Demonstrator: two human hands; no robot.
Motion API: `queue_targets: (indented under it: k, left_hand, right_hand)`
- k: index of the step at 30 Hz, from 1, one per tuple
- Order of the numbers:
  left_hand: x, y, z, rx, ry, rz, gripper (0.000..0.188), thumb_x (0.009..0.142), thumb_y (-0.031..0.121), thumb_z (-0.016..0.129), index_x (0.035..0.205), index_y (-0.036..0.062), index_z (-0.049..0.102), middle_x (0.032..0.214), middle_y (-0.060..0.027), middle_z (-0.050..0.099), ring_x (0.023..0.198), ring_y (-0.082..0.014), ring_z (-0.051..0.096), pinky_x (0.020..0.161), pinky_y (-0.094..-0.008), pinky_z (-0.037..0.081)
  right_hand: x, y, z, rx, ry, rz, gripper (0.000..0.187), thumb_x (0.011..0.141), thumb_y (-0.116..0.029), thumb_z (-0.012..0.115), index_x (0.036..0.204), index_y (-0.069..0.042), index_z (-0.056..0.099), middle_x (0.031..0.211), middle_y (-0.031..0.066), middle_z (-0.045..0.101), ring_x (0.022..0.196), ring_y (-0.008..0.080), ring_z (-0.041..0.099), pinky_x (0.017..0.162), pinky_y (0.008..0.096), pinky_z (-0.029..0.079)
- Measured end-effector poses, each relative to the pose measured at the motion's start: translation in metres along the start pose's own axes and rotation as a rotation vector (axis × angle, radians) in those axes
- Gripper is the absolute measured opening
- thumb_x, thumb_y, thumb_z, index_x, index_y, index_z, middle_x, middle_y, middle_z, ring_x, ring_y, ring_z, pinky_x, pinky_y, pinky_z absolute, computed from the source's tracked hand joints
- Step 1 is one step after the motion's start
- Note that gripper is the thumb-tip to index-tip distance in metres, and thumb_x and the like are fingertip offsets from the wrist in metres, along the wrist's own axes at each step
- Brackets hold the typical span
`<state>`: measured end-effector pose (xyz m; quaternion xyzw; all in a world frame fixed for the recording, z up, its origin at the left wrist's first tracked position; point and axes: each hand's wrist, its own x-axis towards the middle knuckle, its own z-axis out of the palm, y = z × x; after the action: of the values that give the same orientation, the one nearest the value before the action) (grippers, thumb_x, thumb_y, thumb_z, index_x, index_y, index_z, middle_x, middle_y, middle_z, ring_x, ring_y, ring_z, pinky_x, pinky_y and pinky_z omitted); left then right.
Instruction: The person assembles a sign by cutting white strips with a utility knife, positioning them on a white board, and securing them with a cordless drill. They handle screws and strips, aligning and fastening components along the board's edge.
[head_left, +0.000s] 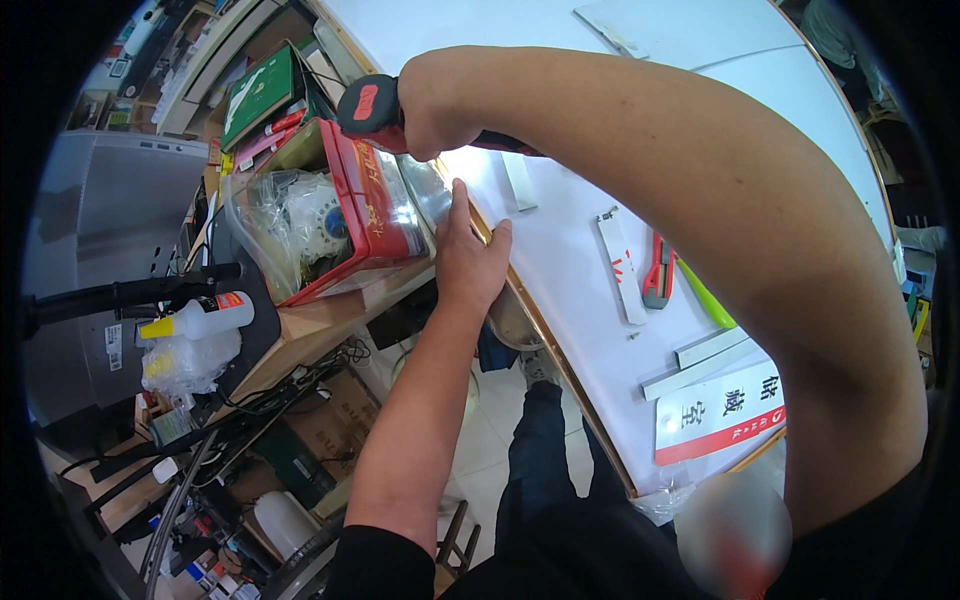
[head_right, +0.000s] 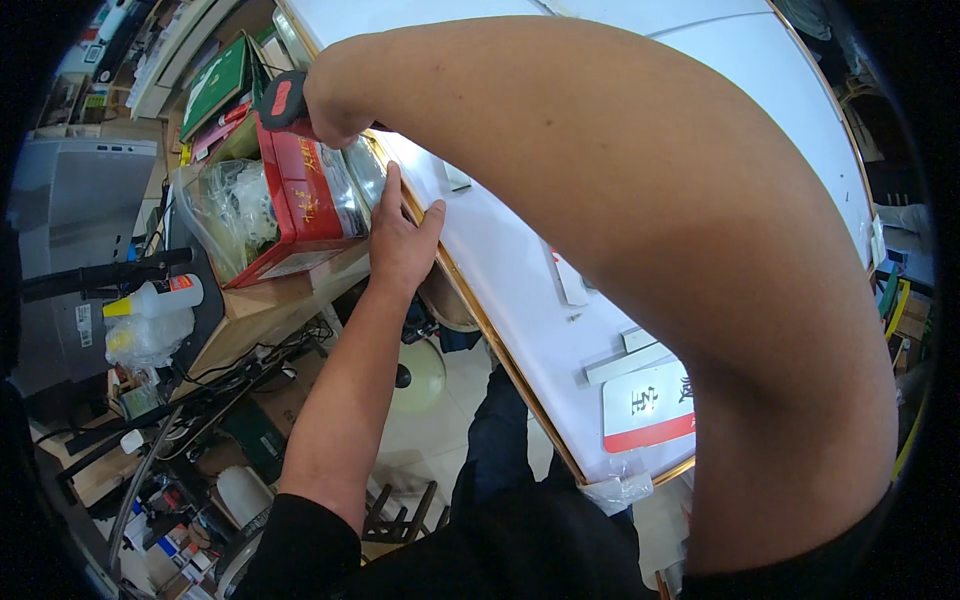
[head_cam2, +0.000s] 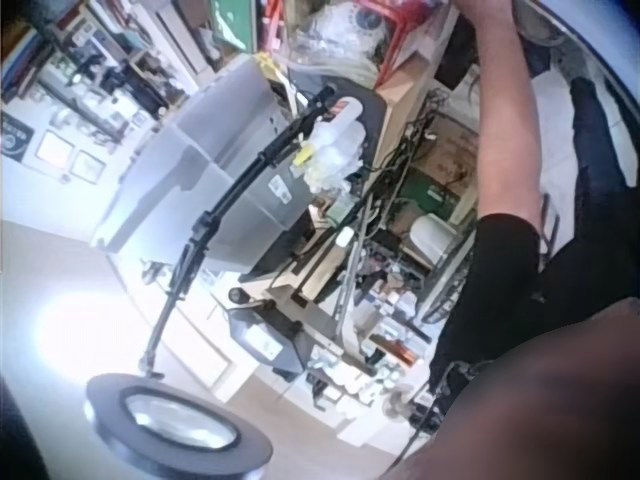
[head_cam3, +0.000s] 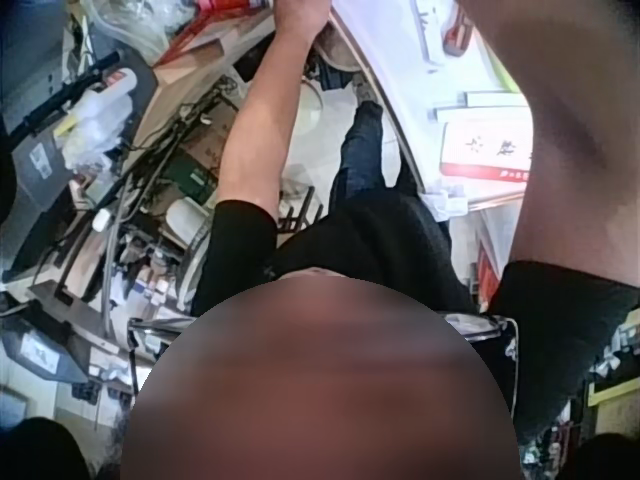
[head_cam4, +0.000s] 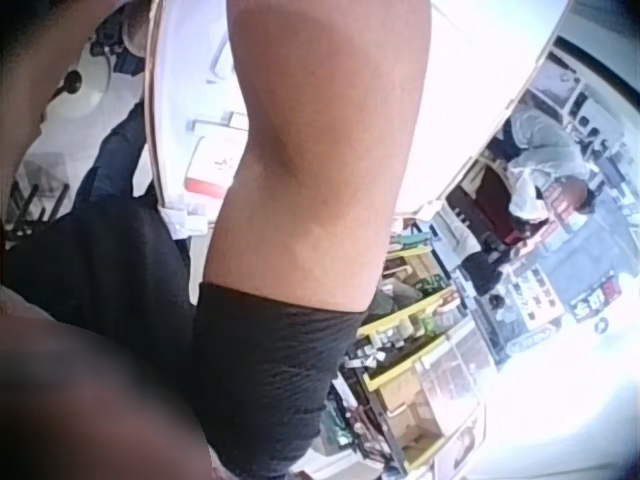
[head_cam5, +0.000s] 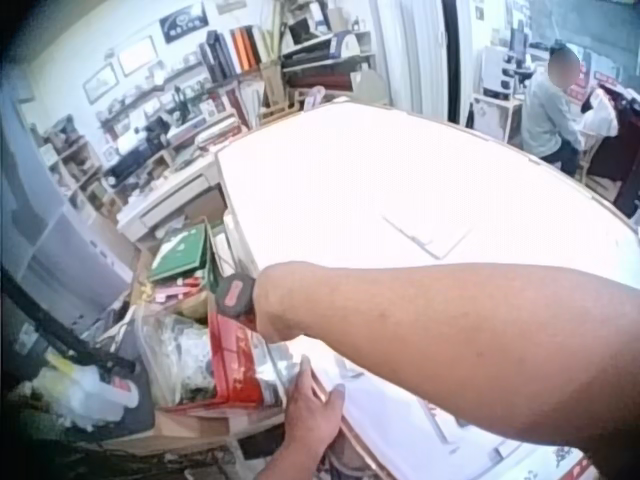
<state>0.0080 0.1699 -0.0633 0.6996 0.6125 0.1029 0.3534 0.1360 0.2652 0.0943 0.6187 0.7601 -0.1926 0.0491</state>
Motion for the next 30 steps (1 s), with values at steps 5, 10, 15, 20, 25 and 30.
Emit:
queue_targets:
  k: [5,10,15,20,25,30]
  left_hand:
    - [-0.001,0.004,-0.001,0.015,-0.005,-0.021,0.087,0.093,0.033,0.068,0.162,0.0117,0.020,0.149,-0.0307,0.041,0.138,-0.0418,0.047,0.118,-0.0428,0.036]
    - [-0.001,0.006,-0.004,-0.008,-0.013,-0.026,0.087,0.093,0.033,0.068,0.162,0.0103,0.020,0.150,-0.0309,0.041,0.137,-0.0415,0.047,0.118,-0.0424,0.036]
    - [-0.001,0.007,-0.003,-0.003,-0.018,-0.047,0.087,0.093,0.032,0.068,0.162,0.0093,0.020,0.150,-0.0310,0.040,0.138,-0.0415,0.047,0.118,-0.0425,0.036]
    - [-0.001,0.007,-0.003,0.004,-0.021,-0.037,0.085,0.094,0.031,0.067,0.162,0.0084,0.020,0.150,-0.0310,0.041,0.139,-0.0410,0.046,0.118,-0.0428,0.035]
    - [-0.001,0.006,-0.003,0.006,-0.035,-0.029,0.087,0.093,0.031,0.066,0.162,0.0117,0.017,0.150,-0.0297,0.039,0.137,-0.0429,0.046,0.117,-0.0442,0.036]
    - [-0.001,0.005,-0.003,0.006,-0.011,0.013,0.087,0.093,0.031,0.065,0.162,0.0108,0.017,0.148,-0.0293,0.040,0.137,-0.0430,0.046,0.117,-0.0439,0.036]
  right_hand:
    - [0.004,-0.005,-0.003,-0.066,-0.011,-0.037,0.028,0.073,-0.023,0.070,0.092,-0.005,0.078,0.088,0.0172,0.072,0.082,0.0322,0.069,0.075,0.0421,0.056]
    - [0.005,-0.003,-0.004,-0.048,-0.006,-0.016,0.027,0.073,-0.022,0.069,0.092,-0.005,0.078,0.088,0.0171,0.072,0.082,0.0319,0.069,0.075,0.0418,0.056]
    - [0.004,-0.003,-0.005,-0.053,-0.005,-0.022,0.026,0.074,-0.021,0.069,0.092,-0.005,0.078,0.087,0.0170,0.072,0.083,0.0319,0.070,0.076,0.0419,0.056]
    - [0.003,-0.006,-0.004,-0.087,-0.001,-0.037,0.025,0.075,-0.021,0.068,0.091,-0.005,0.078,0.086,0.0168,0.072,0.083,0.0317,0.070,0.076,0.0422,0.056]
    - [-0.002,-0.007,-0.005,-0.077,0.003,-0.021,0.025,0.075,-0.021,0.068,0.090,-0.005,0.078,0.086,0.0166,0.072,0.081,0.0315,0.069,0.074,0.0421,0.056]
    - [-0.013,0.000,-0.003,0.044,0.061,-0.002,0.025,0.074,-0.021,0.070,0.090,-0.005,0.078,0.083,0.0164,0.072,0.076,0.0314,0.069,0.071,0.0417,0.056]
